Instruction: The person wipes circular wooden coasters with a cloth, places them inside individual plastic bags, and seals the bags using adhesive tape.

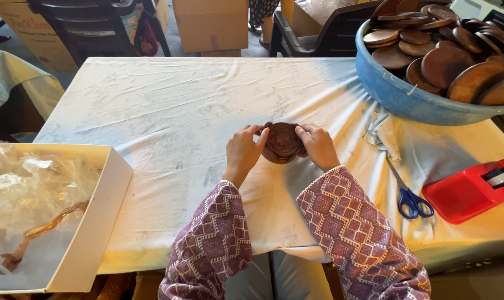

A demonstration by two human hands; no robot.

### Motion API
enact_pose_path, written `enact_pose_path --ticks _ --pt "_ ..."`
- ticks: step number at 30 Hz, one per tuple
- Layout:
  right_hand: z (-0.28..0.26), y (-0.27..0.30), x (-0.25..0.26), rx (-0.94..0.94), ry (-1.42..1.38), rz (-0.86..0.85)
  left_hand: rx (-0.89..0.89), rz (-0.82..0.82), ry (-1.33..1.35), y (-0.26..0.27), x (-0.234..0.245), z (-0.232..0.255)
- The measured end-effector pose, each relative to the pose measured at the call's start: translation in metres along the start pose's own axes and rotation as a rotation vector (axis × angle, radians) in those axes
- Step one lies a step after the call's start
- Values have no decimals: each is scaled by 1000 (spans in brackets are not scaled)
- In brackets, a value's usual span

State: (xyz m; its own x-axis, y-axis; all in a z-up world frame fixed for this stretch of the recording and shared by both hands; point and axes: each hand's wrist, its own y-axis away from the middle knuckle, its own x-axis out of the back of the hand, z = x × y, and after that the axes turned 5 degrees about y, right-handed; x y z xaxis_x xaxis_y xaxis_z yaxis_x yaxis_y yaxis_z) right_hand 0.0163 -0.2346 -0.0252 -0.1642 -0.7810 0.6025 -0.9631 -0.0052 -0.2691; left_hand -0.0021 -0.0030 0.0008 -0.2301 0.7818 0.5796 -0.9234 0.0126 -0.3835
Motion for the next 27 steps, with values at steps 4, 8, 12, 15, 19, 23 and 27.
enact_pose_path --ticks 4,8,12,15,19,23,27 --pt "-9 -6 8 -42 91 -32 42 -73 -114 2 0 -1" --pt "-1 -20 33 -404 -69 -70 -26 -82 -73 -3 3 -2" --pt "16 -19 72 -592 20 139 -322 -140 -35 1 -8 -7" --pt "87 -29 81 -471 317 328 -306 -225 -78 7 -2 11" --pt "34 -19 83 -344 555 452 -255 -259 -41 5 -4 7" --pt "9 -11 67 -309 536 375 -306 -243 58 6 1 9" --pt "1 -13 65 -153 491 443 -258 -344 -71 -12 9 27"
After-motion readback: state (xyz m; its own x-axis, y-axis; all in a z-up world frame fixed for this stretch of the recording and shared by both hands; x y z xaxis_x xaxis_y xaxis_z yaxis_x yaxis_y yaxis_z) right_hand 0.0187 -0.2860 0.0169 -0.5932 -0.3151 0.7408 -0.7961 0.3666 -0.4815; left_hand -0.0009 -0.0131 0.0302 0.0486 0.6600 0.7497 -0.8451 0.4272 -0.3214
